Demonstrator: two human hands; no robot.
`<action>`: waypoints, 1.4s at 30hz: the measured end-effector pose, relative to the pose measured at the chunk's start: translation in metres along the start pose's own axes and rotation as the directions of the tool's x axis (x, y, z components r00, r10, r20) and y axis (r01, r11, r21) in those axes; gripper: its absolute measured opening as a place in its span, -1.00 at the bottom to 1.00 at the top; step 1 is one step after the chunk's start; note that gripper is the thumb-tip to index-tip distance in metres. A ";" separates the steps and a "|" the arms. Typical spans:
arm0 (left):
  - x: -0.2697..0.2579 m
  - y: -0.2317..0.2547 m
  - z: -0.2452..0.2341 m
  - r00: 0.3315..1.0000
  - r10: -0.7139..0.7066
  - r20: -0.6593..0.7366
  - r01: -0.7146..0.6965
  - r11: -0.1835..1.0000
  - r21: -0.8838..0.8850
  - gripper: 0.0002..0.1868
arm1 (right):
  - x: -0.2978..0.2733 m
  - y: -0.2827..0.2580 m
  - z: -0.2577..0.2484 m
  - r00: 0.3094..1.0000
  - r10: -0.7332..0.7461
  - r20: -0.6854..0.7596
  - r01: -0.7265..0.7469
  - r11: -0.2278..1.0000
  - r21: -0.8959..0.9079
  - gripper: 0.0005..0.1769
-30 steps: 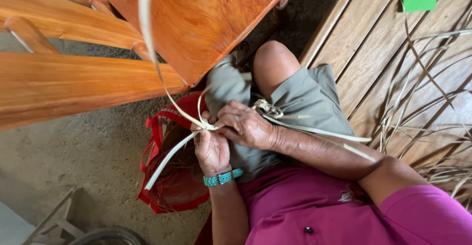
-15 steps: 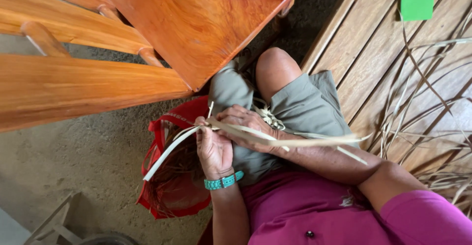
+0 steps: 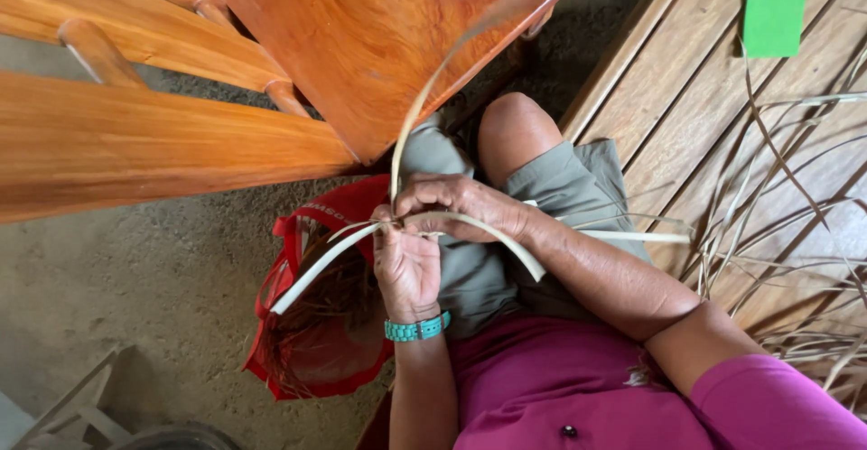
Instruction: Weave and braid long strips of plant fiber to create a cord
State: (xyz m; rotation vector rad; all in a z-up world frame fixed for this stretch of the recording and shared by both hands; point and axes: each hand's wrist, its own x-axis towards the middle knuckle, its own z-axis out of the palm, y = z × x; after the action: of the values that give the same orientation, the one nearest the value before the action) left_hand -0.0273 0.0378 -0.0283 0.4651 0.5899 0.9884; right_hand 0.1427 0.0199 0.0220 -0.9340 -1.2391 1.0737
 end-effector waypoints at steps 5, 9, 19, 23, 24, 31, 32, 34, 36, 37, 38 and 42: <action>0.002 -0.008 0.014 0.999 0.000 -0.047 0.000 1.000 -0.007 -0.86 | -0.001 0.000 -0.011 1.000 -0.014 0.019 0.014 1.000 0.008 -0.84; 0.002 -0.013 -0.002 0.994 -0.028 -0.102 0.029 1.000 0.008 -0.85 | 0.000 0.012 -0.013 0.999 0.053 -0.009 -0.052 0.997 0.054 -0.90; 0.002 -0.007 0.004 0.997 -0.073 -0.030 0.073 0.997 -0.006 -0.83 | -0.001 0.027 -0.008 0.969 0.241 -0.051 -0.233 0.964 0.128 -0.91; -0.002 -0.013 0.005 0.999 -0.046 -0.014 0.047 0.998 0.037 -0.83 | -0.002 0.034 -0.006 0.955 0.292 -0.054 -0.278 0.942 0.190 -0.92; -0.004 -0.013 0.006 0.999 -0.040 -0.006 0.040 0.998 0.054 -0.83 | -0.002 0.037 -0.006 0.967 0.250 -0.059 -0.236 0.956 0.176 -0.92; -0.003 -0.018 -0.005 0.998 -0.052 -0.018 0.053 0.997 0.061 -0.84 | -0.001 0.036 0.006 0.977 0.184 -0.112 -0.171 0.979 0.113 -0.91; -0.004 -0.017 -0.004 0.998 -0.055 -0.021 0.056 0.997 0.060 -0.84 | 0.000 0.037 0.006 0.978 0.167 -0.121 -0.154 0.982 0.107 -0.90; -0.005 -0.016 -0.001 0.998 -0.057 -0.023 0.058 0.997 0.059 -0.84 | 0.001 0.041 0.007 0.980 0.148 -0.130 -0.135 0.986 0.101 -0.90; -0.007 -0.015 0.003 0.997 -0.061 -0.045 0.064 0.997 0.053 -0.84 | 0.000 0.047 0.008 0.973 0.169 -0.157 -0.158 0.984 0.082 -0.91; -0.006 -0.015 0.000 0.997 -0.060 -0.045 0.063 0.997 0.053 -0.84 | 0.001 0.046 0.009 0.973 0.168 -0.157 -0.157 0.984 0.082 -0.91; -0.005 -0.014 -0.002 0.997 -0.061 -0.047 0.063 0.997 0.044 -0.83 | 0.002 0.044 0.009 0.971 0.171 -0.166 -0.160 0.984 0.079 -0.91; -0.004 -0.020 -0.008 0.997 -0.045 -0.068 0.047 0.999 0.024 -0.79 | 0.002 0.032 0.003 0.950 0.231 -0.208 -0.226 0.973 0.052 -0.85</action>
State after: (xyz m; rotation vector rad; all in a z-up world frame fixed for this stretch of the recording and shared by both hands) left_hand -0.0211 0.0253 -0.0456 0.4408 0.6715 0.9566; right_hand 0.1361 0.0298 -0.0076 -1.1609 -0.9543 1.1350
